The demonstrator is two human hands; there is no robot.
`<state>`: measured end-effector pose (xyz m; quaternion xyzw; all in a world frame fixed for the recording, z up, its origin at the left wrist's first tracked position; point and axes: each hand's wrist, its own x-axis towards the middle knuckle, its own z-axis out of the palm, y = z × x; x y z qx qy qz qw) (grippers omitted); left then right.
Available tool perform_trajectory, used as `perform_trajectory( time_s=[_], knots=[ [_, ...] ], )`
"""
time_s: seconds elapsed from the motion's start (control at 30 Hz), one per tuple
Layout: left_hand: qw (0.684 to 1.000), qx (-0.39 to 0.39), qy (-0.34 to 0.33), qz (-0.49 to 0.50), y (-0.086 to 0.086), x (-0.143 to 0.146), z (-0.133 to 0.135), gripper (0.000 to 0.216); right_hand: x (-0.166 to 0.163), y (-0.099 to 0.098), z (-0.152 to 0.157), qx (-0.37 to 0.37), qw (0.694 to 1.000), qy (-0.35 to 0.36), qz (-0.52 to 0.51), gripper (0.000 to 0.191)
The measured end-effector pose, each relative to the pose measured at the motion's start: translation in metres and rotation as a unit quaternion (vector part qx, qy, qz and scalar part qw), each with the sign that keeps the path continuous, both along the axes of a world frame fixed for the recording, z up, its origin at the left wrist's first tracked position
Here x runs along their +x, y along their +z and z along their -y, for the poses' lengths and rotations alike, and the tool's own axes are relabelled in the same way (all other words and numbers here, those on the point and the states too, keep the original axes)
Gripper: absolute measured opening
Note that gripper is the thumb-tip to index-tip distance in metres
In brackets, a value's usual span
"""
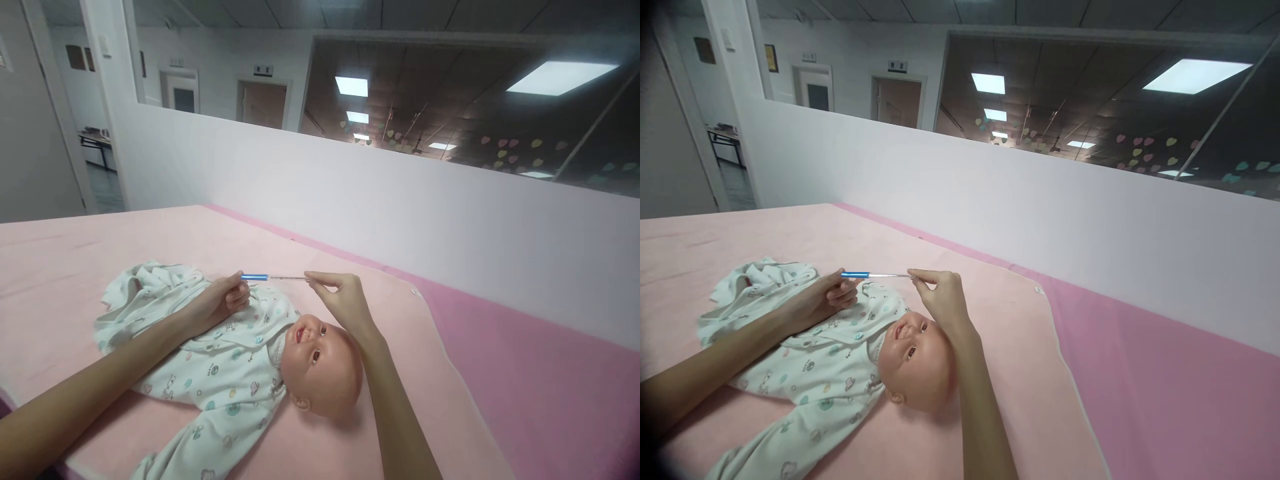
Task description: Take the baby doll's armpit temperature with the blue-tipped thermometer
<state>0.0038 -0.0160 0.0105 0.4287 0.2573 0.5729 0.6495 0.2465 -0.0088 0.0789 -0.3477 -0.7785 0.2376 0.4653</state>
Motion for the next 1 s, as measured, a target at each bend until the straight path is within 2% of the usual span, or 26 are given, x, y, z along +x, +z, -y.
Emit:
perform_trajectory(
  time_s=[0.2, 0.33, 0.47, 0.73, 1.0],
  knots=[
    [1.0, 0.008, -0.029, -0.005, -0.006, -0.005, -0.006, 0.05, -0.008, -0.01, -0.004, 0.128, 0.991, -0.039, 0.016, 0.027],
    [0.999, 0.018, -0.027, -0.007, -0.011, -0.006, -0.01, 0.051, -0.01, -0.013, -0.004, 0.165, 0.985, -0.039, 0.013, 0.028],
    [1.0, 0.019, -0.02, -0.008, -0.013, -0.006, -0.012, 0.052, -0.011, -0.012, -0.004, 0.169, 0.985, -0.035, 0.011, 0.029],
    [1.0, 0.002, -0.018, 0.0, -0.005, -0.001, -0.005, 0.053, -0.011, -0.009, -0.004, 0.116, 0.992, -0.015, 0.042, 0.028],
    [1.0, -0.011, -0.009, -0.001, 0.002, 0.003, 0.003, 0.05, -0.012, -0.011, -0.005, 0.143, 0.988, -0.017, 0.055, 0.027]
  ],
)
